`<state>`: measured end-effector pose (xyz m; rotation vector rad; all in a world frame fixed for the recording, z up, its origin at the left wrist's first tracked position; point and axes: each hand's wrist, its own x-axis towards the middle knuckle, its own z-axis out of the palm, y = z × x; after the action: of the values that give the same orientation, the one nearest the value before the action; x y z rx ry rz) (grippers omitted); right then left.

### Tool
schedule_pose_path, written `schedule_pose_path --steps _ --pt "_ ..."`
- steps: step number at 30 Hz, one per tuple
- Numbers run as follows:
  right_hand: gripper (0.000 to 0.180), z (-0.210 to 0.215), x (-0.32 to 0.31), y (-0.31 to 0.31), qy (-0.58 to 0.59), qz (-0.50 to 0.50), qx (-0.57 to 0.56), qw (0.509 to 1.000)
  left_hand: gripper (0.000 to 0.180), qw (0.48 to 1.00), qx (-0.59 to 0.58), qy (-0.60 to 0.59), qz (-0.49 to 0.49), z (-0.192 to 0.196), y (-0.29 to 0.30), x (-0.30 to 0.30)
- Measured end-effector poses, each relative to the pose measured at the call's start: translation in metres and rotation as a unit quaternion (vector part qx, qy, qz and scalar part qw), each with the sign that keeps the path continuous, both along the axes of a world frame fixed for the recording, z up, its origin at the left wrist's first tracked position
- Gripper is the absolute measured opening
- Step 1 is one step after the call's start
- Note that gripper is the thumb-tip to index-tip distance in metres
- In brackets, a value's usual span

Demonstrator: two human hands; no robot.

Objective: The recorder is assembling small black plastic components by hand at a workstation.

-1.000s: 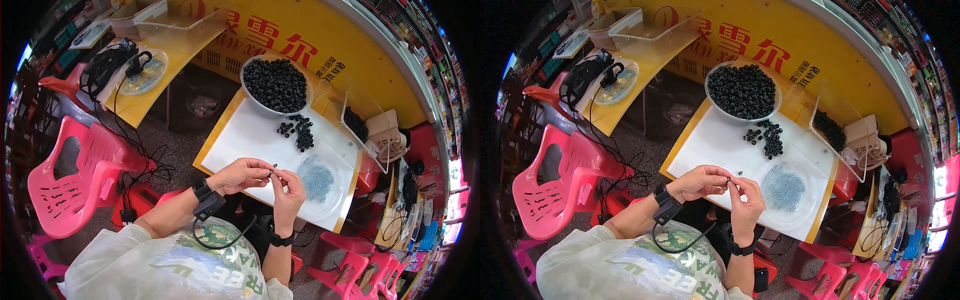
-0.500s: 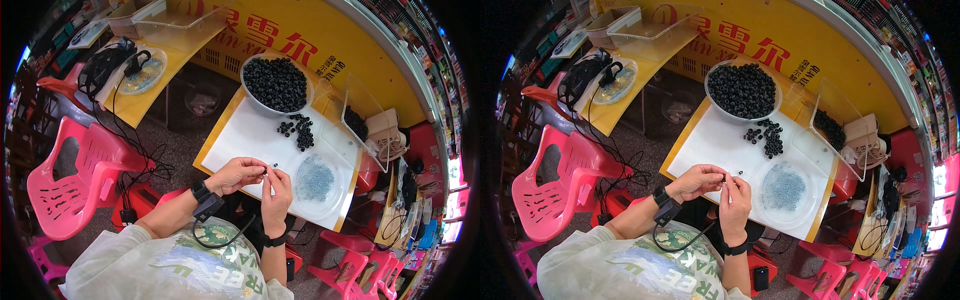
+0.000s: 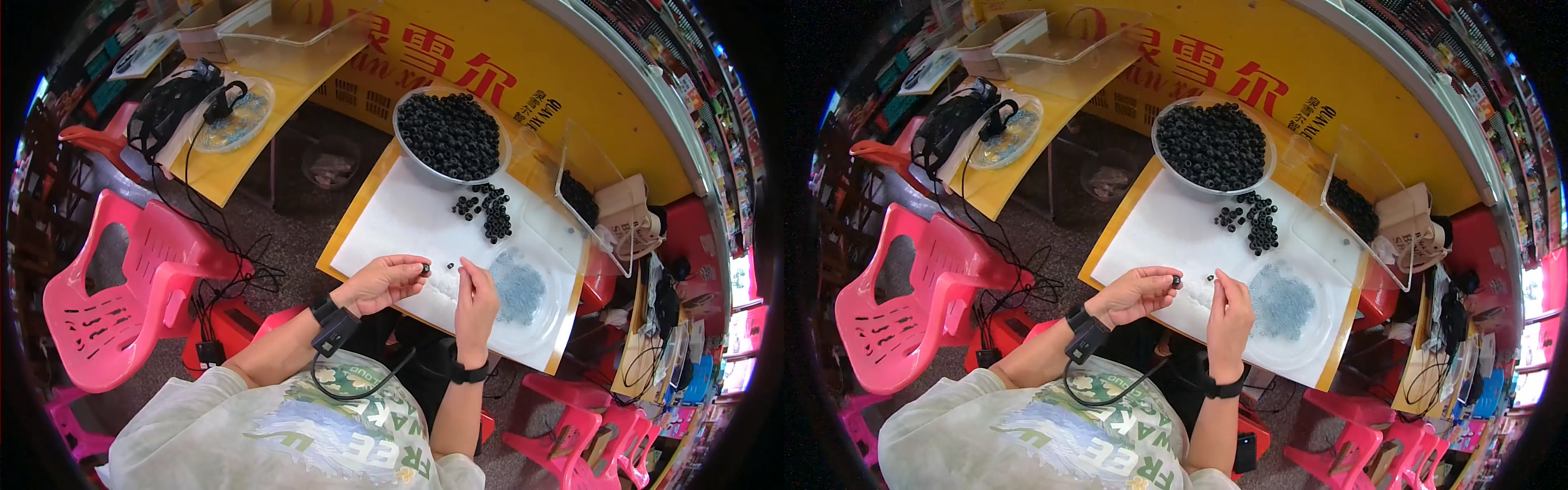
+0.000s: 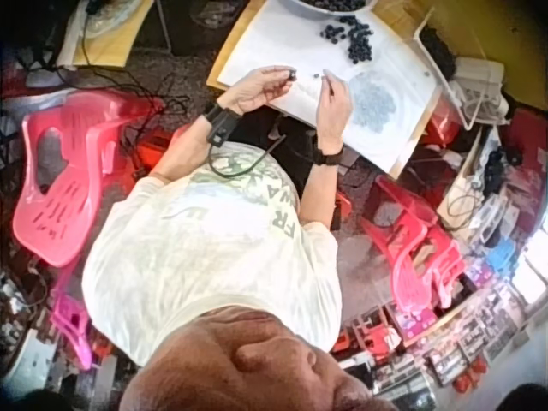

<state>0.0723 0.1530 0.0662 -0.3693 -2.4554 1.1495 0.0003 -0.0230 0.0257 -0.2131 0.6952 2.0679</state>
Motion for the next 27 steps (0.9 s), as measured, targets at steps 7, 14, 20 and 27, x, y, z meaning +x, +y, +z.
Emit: schedule_pose_path --steps 7,14,20,27 --pt "0.018 -0.037 -0.021 0.018 -0.046 0.076 0.199 0.976 0.022 0.999 0.027 -0.041 0.023 -0.006 -0.008 -0.003" --pt "0.021 -0.040 -0.023 0.016 -0.055 0.067 0.163 0.983 0.022 0.998 0.038 -0.044 0.021 -0.011 -0.008 -0.003" --pt "0.016 -0.027 -0.023 0.013 -0.100 0.023 0.002 0.995 0.022 0.998 0.042 -0.042 0.007 -0.009 -0.003 -0.002" --pt "0.021 -0.008 -0.003 0.001 -0.031 0.062 -0.322 0.944 0.027 0.999 0.023 -0.028 0.005 -0.004 -0.002 -0.002"
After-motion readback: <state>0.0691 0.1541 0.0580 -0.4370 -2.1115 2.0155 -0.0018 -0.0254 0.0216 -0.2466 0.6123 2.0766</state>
